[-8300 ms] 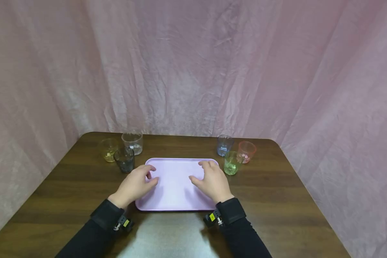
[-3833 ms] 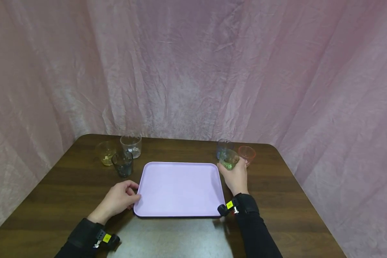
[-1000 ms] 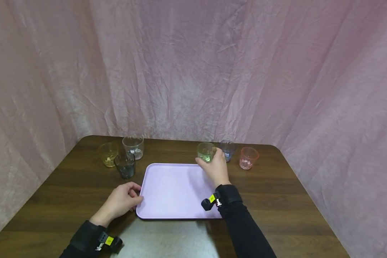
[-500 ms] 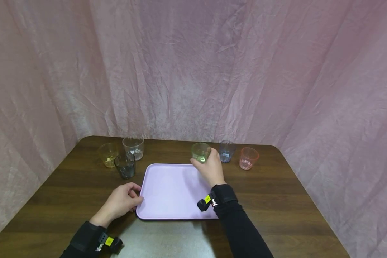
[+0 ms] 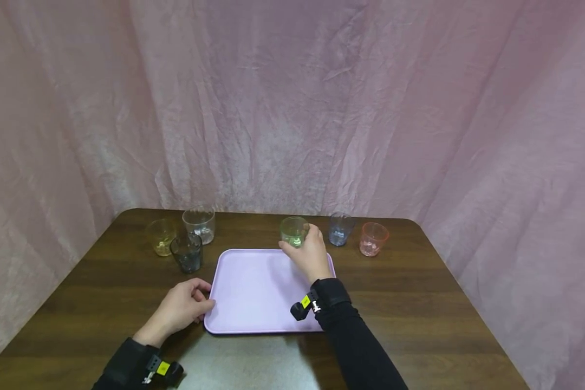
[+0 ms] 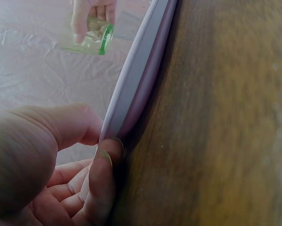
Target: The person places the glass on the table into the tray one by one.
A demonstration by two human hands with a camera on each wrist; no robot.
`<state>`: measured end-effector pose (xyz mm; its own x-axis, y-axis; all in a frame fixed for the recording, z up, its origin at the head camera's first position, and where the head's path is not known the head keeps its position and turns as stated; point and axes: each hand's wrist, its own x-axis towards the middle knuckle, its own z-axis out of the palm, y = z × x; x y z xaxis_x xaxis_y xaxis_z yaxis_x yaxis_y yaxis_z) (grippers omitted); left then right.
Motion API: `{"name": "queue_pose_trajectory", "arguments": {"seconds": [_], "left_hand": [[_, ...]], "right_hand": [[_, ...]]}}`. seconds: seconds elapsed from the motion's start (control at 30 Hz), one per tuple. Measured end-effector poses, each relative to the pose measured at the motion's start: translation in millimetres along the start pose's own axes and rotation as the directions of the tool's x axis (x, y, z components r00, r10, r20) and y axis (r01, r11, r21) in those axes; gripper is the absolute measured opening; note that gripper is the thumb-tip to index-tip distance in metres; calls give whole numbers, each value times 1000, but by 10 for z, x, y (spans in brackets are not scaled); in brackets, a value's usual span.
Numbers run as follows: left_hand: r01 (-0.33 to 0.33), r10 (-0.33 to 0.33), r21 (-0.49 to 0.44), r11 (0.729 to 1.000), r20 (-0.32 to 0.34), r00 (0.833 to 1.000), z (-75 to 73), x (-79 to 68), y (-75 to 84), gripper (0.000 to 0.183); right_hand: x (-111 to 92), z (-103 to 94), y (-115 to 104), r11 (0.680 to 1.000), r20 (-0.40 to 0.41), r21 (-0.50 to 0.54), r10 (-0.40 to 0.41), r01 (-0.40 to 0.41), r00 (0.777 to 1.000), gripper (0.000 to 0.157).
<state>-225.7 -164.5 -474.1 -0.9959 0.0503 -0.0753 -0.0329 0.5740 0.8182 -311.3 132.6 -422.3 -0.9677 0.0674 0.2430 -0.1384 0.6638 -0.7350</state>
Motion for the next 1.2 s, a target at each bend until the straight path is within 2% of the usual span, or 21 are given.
{"name": "queue_pose_trajectory", "arguments": {"seconds": [0.3,0.73,0.93,1.2], "left_hand": [[-14,14,-6,1000,-9,1000,-9,-28,2,33],[-8,8,-15,1000,2,1000,-13,-21,19,33],[-33,33,-11,999,-9,999,4,-5,0,33],[-44,44,-17,999,-20,999,8,7,-18,32]], "right_hand": [[-31,56,-36,999,26,27,18,-19,1000,84],[-16,163,-88,1000,13,1,-1,1,1000,87],[-13,223,-102,1000,5,19,-22,21,1000,85],[-26,302,-154,1000,9,26,-3,3,1000,86]]}}
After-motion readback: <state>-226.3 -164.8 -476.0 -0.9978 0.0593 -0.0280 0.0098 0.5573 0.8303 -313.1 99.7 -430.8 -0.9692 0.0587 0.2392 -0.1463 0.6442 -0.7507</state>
